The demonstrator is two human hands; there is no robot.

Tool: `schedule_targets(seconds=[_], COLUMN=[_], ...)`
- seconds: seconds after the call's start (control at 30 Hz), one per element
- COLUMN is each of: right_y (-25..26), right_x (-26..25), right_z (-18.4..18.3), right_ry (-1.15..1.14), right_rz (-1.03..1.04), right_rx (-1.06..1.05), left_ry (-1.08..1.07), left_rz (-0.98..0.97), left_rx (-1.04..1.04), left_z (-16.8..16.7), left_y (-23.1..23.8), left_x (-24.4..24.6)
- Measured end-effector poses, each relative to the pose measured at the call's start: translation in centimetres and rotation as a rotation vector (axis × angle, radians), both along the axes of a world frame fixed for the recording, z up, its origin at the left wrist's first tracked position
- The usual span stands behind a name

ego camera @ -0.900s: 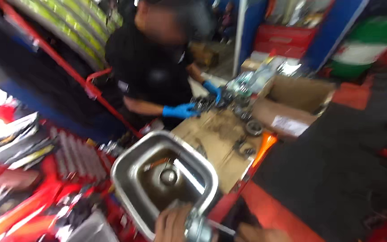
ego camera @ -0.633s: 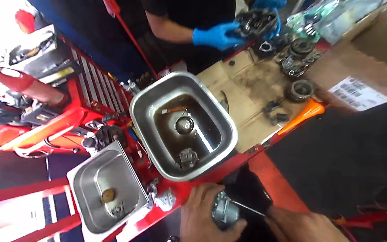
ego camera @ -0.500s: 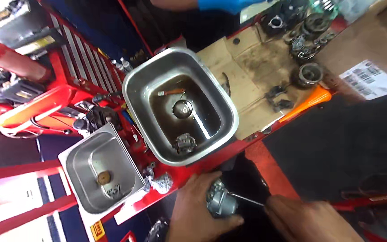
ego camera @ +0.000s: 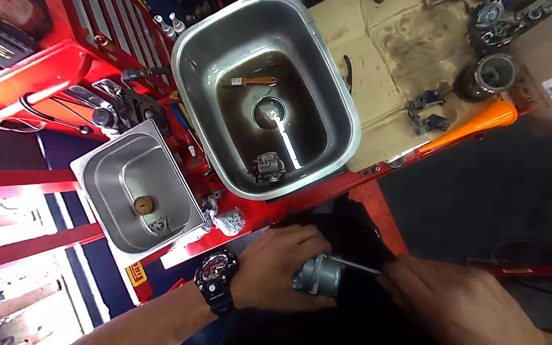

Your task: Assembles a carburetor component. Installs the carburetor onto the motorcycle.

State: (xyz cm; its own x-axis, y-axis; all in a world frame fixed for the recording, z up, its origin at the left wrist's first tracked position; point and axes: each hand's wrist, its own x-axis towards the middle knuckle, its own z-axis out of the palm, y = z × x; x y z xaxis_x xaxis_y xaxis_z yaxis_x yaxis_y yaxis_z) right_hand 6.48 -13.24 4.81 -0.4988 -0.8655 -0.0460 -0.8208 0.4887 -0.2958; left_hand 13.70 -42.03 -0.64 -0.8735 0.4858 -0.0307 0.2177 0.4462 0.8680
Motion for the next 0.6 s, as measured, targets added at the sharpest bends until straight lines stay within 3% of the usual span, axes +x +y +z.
schedule_targets(seconds=[0.23, 0.6], right_y=[0.3, 1.2], right_x=[0.0, 0.4], right_z=[0.5, 1.4], right_ry=[0.000, -0.214], right_rz=[-0.009, -0.073], right_rx=[0.014, 0.033], left_ry=[0.024, 0.050], left_rz=[-0.047, -0.107], left_rx=[0.010, -0.022], left_z=[0.4, 1.2], left_y=[0.1, 0.8], left_x=[-0.9, -1.5])
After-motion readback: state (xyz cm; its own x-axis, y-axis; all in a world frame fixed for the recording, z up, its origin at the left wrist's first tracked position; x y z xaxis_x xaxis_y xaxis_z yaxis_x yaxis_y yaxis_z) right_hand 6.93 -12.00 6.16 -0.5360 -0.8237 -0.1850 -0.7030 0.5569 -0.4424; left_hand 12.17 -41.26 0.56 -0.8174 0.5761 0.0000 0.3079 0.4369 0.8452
